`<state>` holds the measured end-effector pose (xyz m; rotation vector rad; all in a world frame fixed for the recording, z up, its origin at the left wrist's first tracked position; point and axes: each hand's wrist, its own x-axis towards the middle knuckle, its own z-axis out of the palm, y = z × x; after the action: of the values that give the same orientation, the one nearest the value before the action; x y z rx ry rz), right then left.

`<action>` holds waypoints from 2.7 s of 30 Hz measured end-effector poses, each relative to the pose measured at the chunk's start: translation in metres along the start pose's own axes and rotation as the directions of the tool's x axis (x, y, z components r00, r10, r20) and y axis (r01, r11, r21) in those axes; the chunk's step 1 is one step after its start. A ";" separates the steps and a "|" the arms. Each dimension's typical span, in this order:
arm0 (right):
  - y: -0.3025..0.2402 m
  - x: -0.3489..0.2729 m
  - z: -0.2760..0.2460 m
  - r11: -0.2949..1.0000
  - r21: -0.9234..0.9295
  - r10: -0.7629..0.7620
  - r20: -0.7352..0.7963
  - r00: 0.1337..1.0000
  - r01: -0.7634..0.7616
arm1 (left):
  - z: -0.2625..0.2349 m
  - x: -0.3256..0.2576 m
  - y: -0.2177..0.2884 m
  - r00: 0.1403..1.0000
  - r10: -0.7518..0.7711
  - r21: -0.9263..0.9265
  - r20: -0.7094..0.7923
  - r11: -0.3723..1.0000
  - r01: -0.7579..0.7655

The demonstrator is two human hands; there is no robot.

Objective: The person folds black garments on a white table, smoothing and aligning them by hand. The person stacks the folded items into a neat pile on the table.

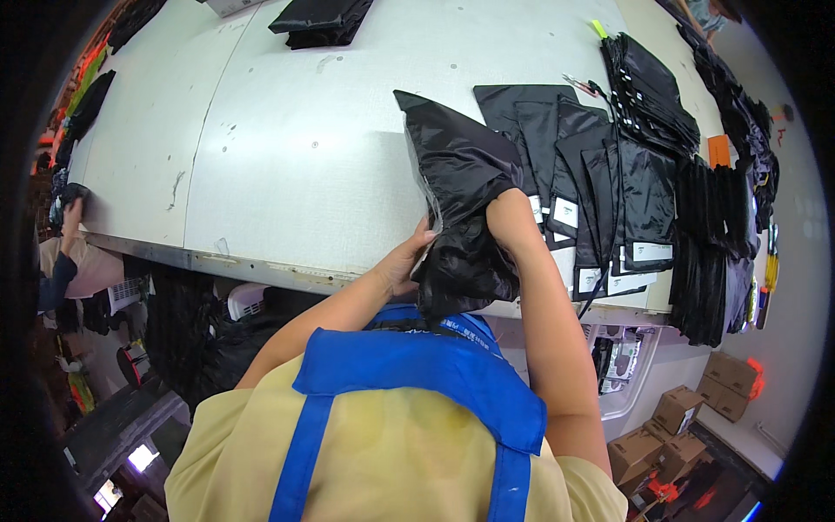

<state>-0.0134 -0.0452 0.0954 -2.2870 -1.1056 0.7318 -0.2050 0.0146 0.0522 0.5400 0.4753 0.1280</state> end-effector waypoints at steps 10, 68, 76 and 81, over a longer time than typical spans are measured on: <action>-0.025 -0.002 0.008 0.958 -0.256 -0.102 0.127 0.987 0.132 | -0.020 0.014 -0.012 1.000 -0.003 -0.098 0.030 0.995 0.006; -0.012 0.033 0.072 0.868 -0.238 -0.418 0.124 0.900 0.436 | -0.015 -0.030 0.022 0.819 0.553 0.955 0.151 0.133 -0.265; -0.018 0.037 0.113 0.903 -0.143 -0.359 0.271 0.893 0.406 | -0.061 -0.016 0.027 0.969 0.110 0.148 -0.221 0.986 -0.078; -0.007 0.046 0.139 0.887 -0.122 -0.425 0.160 0.891 0.445 | -0.036 -0.029 0.047 0.980 0.144 0.226 -0.136 0.968 -0.111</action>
<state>-0.0834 0.0226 -0.0140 -2.0142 -1.7207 0.6327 -0.2468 0.0645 0.0616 0.7802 0.6066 0.2436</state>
